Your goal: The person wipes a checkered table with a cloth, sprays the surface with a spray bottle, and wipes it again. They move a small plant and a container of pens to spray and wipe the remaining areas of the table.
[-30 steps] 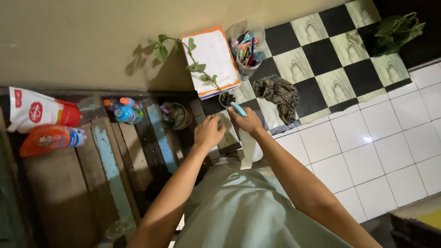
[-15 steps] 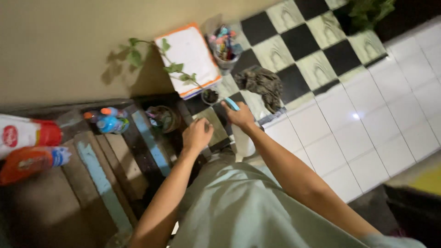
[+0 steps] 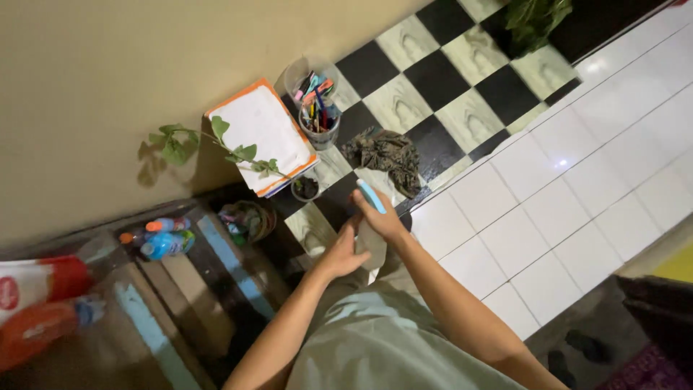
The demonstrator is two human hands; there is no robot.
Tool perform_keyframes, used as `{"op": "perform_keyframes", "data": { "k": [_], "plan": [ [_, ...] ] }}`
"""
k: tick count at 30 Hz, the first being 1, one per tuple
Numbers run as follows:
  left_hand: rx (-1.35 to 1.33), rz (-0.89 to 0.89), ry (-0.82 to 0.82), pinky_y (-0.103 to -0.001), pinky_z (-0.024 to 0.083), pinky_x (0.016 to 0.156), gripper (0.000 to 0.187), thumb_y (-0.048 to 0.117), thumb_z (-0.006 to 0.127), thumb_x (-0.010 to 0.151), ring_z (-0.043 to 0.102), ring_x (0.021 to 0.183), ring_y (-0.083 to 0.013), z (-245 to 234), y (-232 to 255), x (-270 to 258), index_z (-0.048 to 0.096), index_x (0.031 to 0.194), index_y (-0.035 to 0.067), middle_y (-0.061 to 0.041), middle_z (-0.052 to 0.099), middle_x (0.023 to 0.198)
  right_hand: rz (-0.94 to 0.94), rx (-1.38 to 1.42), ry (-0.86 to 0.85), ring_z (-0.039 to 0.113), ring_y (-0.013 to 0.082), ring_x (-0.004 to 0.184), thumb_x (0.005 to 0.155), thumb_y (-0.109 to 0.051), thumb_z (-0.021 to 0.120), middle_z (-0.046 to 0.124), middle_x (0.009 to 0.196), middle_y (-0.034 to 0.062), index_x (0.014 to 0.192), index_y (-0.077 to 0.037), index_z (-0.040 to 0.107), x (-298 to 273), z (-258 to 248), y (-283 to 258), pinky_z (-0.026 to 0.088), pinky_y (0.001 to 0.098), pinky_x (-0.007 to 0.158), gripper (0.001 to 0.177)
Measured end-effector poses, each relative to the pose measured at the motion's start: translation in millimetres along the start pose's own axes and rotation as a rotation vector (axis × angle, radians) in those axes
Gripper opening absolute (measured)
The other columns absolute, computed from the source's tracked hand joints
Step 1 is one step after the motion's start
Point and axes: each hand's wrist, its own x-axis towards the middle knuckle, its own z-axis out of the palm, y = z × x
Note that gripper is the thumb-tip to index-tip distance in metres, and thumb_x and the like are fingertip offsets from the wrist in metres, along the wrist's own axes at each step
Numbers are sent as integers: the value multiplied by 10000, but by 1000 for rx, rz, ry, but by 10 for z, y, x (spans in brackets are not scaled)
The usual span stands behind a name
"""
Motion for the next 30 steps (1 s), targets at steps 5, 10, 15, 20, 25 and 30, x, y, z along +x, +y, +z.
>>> {"op": "perform_keyframes", "data": {
  "k": [5,10,15,20,25,30],
  "plan": [
    [72,17,73,-466,378,1113,1138,188,892,639,390,1408,-437,122,276,267,220,1541,16,-263,372,1525,-185,-133,7,635,161,971,999,-316,681,690,1001,71,1141,-40,671,-36,-92,-138,520,325,890,310],
    [108,44,187,-447,478,1082,972,193,866,678,543,1364,-380,51,552,488,396,1519,59,-187,525,1491,-300,-222,-188,553,245,1322,909,-286,786,611,1343,130,1383,-48,539,57,-249,-590,435,399,1091,585],
    [166,169,-19,-457,506,985,719,211,867,679,606,1199,-389,-238,833,716,552,1310,71,-178,599,1288,-232,-177,-550,371,298,1456,805,-352,856,378,1597,152,1586,-50,293,-51,-843,-1228,309,441,1179,1009],
    [20,202,-129,-427,566,875,457,134,753,730,715,1015,-352,-286,1051,856,618,1166,109,-109,724,1040,-19,155,-353,535,289,1409,986,-543,616,571,1522,171,1535,-33,545,-196,-1177,-1514,430,432,1187,752],
    [-163,33,-316,-376,571,744,737,126,691,618,723,824,-279,-362,1279,1110,537,1338,142,-89,726,913,25,249,-87,656,244,1206,1035,-359,556,653,1363,119,1430,-63,563,-192,-999,-1725,535,410,1012,495],
    [-79,73,-410,-363,574,751,508,143,712,644,731,832,-219,-434,1362,1208,645,1143,79,-101,735,895,7,133,38,681,189,1133,1049,-234,587,732,1222,75,1229,12,704,-252,-1202,-1846,531,359,1003,326]
  ]
}}
